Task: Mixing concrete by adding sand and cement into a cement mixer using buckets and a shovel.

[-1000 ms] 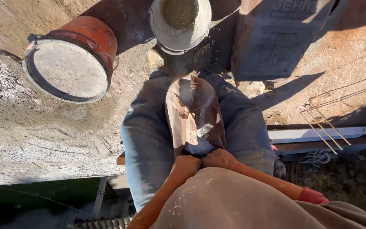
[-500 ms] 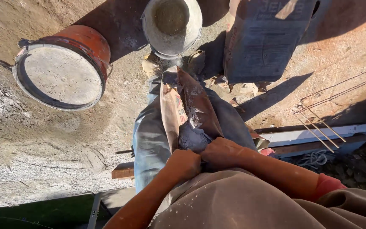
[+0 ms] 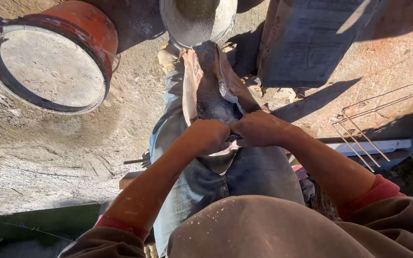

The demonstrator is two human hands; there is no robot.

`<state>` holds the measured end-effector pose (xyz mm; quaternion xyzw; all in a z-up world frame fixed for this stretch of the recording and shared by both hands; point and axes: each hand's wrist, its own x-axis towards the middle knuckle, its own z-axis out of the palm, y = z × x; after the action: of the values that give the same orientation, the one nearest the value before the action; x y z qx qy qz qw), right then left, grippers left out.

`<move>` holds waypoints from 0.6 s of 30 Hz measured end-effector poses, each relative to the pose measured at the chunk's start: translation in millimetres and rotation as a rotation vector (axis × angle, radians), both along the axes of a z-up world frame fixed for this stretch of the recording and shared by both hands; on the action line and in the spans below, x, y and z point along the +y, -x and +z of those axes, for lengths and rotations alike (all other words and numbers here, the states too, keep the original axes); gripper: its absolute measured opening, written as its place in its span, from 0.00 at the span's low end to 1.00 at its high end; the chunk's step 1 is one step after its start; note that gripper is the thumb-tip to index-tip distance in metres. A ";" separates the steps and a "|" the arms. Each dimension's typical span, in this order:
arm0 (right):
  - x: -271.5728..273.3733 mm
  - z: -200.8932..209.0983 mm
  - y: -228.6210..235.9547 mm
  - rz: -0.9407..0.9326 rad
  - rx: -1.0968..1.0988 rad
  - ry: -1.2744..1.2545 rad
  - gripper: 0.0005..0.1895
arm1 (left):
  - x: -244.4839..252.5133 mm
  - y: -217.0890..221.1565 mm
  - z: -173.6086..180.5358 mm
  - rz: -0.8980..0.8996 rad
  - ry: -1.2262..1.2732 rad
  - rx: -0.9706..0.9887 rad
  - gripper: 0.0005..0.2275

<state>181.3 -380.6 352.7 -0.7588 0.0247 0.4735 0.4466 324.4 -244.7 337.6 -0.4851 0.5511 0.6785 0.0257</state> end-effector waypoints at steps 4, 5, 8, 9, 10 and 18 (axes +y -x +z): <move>-23.7 -20.8 -7.8 -0.135 0.111 0.001 0.14 | -16.6 -9.8 -27.2 0.093 0.089 -0.022 0.13; -31.2 -32.4 -7.1 -0.177 0.107 0.004 0.15 | -22.2 -13.7 -37.7 0.125 0.137 -0.052 0.11; -54.3 -55.7 -13.9 -0.235 0.036 -0.008 0.18 | -33.9 -21.1 -63.6 0.308 0.279 0.015 0.11; -57.8 -64.6 -14.8 -0.235 0.042 -0.018 0.18 | -36.0 -22.8 -69.7 0.307 0.268 0.018 0.11; -60.8 -73.2 -15.9 -0.256 0.051 -0.016 0.18 | -37.8 -24.7 -75.4 0.337 0.282 -0.009 0.11; -94.3 -145.6 -21.4 -0.467 -0.005 -0.013 0.15 | -65.3 -46.4 -123.3 0.451 0.644 -0.161 0.08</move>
<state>202.7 -475.0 207.0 -0.7307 0.1956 0.3555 0.5491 370.9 -310.0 214.4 -0.6288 0.6113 0.4195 -0.2344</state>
